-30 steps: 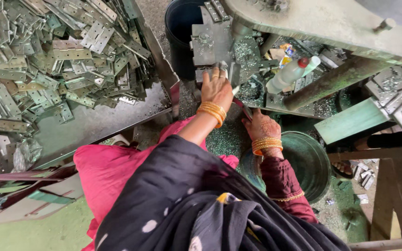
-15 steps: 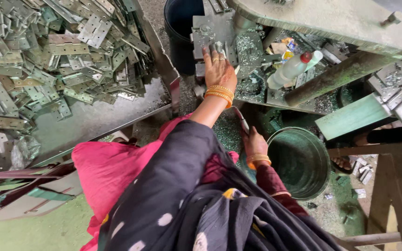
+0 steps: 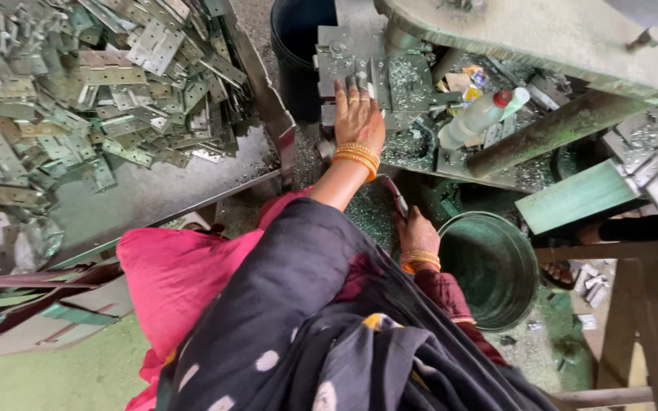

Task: The person repeatedly picks up metal hinge pieces from a pile, places them into a press machine, and operates the lever to process them. The person then removes the processed pieces and returns them to the pile, continuing the cycle.

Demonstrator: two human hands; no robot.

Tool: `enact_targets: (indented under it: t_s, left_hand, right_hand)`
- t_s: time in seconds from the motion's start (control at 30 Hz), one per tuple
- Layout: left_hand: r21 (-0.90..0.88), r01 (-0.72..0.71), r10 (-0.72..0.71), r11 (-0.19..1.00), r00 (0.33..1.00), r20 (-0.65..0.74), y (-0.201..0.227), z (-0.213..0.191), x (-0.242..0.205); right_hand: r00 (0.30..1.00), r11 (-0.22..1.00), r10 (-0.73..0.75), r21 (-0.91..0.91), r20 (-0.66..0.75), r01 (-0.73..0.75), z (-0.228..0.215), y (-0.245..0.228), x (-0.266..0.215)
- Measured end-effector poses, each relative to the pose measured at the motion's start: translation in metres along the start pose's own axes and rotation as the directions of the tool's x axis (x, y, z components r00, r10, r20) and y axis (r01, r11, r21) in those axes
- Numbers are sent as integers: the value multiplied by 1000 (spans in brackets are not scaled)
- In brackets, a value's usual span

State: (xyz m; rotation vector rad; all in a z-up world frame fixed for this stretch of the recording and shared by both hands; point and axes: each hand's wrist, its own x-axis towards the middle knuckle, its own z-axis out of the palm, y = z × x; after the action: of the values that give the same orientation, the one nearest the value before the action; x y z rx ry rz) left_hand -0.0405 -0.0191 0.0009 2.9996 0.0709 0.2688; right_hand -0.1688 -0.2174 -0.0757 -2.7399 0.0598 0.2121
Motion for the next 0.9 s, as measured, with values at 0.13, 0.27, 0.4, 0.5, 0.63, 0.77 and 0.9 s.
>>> enact_targets:
  t_s: [0.13,0.27,0.4,0.5,0.63,0.77,0.9]
  left_hand:
    - [119,-36,32,992,999,28,-3,-10,7]
    - [181,7,8,983,997,-82,-6,-17,22]
    - [93,15,-11,996,999,-43,-4,-13,13]
    - [16,-11,10,1000,999,46,-7,-10,3]
    - [32,29,-33,999,987,160,-4,-14,21]
    - [79,43,-44,996,999,16,5,-17,34]
    - [141,22,-24,990,1000,10,-8,-24,24]
  right_hand:
    - [998,996,-63,-63,-19,62,-10,9,12]
    - [996,987,-70,-150,-62,60,-7,14,12]
    - [999,999,-27,29,-34,28,3,16,5]
    - [999,999,29,-43,27,-27,6,13,4]
    - [1000,989,-22,-144,17,24,-8,16,19]
    - [999,1000,-27,-15,-31,27,-4,19,13]
    - [999,999,-45,13,-17,45,6,7,12]
